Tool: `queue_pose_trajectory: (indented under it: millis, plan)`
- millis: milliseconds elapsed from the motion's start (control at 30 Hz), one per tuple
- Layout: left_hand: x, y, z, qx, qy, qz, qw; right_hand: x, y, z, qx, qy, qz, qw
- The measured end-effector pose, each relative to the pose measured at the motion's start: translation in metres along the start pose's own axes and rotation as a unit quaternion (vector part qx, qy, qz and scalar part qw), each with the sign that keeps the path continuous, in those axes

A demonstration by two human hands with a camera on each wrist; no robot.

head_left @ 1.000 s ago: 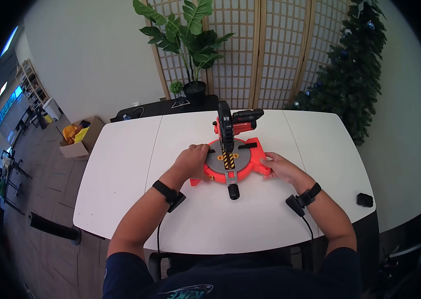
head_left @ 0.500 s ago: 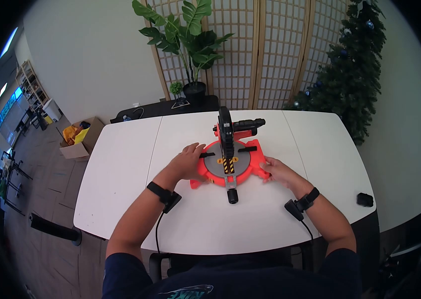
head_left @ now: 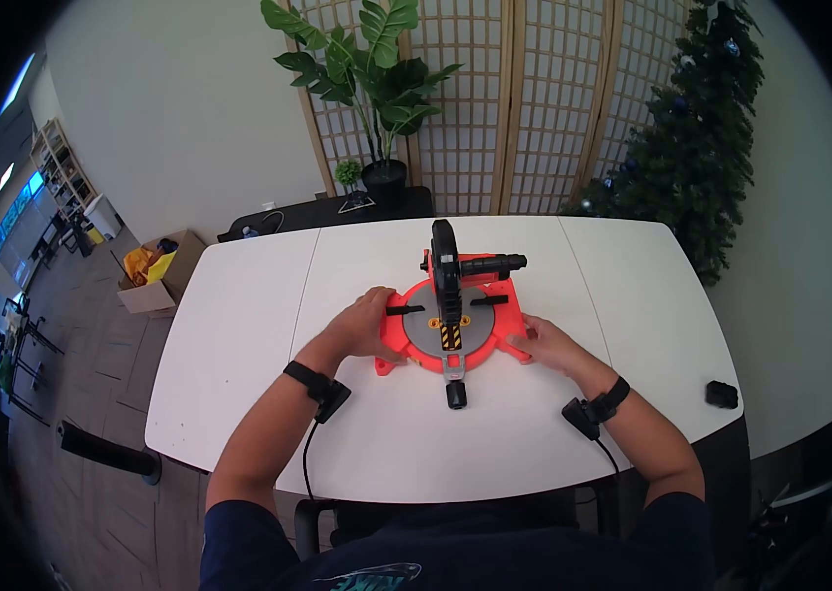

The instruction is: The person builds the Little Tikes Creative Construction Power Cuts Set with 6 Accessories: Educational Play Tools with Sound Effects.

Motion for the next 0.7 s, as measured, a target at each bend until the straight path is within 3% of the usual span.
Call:
queue_pose_trajectory:
  millis: [67, 367, 400, 467, 700]
  plan:
    - [0.0, 0.001, 0.001, -0.003, -0.002, -0.005, 1.0, 0.009, 0.004, -0.001, 0.008, 0.039, 0.071, 0.997]
    - [-0.005, 0.004, 0.006, 0.012, -0.011, 0.009, 1.0, 0.012, -0.001, 0.007, -0.023, 0.206, 0.123, 0.971]
    - [-0.004, 0.004, 0.005, 0.014, -0.008, 0.01, 1.0, 0.006, -0.005, 0.007, -0.023, 0.206, 0.123, 0.971]
    - [-0.003, 0.003, 0.004, 0.016, -0.006, 0.01, 1.0, 0.001, -0.01, 0.006, -0.042, 0.321, 0.125, 0.938]
    - [0.0, 0.002, 0.002, 0.024, -0.006, 0.017, 1.0, 0.015, 0.002, -0.001, -0.037, 0.411, 0.09, 0.907]
Point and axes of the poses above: each hand's wrist, its own y-axis away from the middle knuckle, its own z-axis out of the back of the hand, x = y × z, the point moved 6 cm from there along -y, towards the middle knuckle, and after that the axes turned 5 degrees about z, right-handed, at the moved point
